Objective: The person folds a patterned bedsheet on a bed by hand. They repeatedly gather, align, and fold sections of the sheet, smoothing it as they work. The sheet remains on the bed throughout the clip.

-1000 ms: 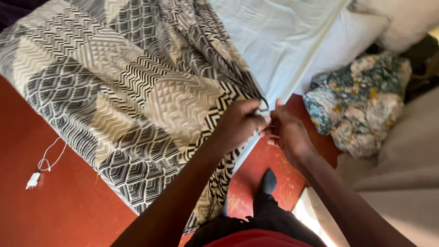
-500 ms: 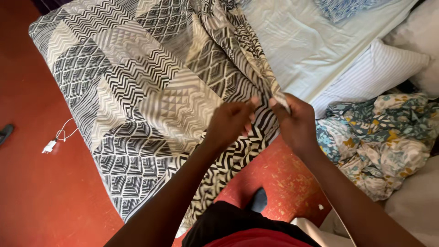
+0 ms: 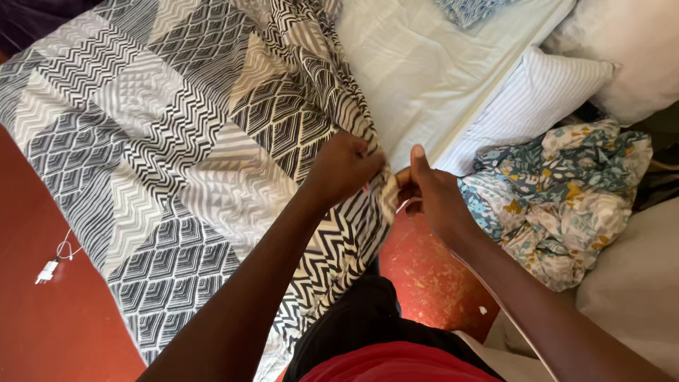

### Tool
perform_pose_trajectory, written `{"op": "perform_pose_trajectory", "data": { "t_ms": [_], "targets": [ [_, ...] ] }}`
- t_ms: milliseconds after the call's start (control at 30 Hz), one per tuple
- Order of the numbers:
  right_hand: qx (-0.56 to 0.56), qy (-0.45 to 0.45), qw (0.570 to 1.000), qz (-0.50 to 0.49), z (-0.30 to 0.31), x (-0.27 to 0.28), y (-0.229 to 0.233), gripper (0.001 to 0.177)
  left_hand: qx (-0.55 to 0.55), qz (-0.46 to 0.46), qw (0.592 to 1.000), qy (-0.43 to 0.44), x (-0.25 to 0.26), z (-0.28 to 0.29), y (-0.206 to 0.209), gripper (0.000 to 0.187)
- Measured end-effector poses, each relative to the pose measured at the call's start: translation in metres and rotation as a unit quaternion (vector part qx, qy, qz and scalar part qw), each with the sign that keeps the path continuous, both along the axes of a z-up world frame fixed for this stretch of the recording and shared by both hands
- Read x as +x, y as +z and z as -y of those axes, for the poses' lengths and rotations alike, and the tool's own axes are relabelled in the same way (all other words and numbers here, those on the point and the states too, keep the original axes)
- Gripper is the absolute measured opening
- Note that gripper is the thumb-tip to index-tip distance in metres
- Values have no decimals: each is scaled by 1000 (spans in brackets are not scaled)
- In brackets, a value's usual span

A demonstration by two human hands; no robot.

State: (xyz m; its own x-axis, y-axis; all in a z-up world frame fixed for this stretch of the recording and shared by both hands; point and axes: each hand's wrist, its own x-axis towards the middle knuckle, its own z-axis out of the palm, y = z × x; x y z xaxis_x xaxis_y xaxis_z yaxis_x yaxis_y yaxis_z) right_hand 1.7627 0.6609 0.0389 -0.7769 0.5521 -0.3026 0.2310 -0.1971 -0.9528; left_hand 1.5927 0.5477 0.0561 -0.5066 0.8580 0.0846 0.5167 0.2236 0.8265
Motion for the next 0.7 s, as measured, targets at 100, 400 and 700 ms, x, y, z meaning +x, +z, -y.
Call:
{"op": "perform_pose_trajectory", "data": {
  "t_ms": [100,400,700],
  "targets": [
    [-111,18,993,22,-34,-38,-23,60,-26,-1,999,-31,-5,-13,-6,41],
    [-344,71,935,-44,-113,-154,-54,27,-159,156,972,-77,-38,-44,5,46],
    [74,42,993,-81,-162,-72,26,27,124,223,954,159,-79,-146,22,51]
  ]
}}
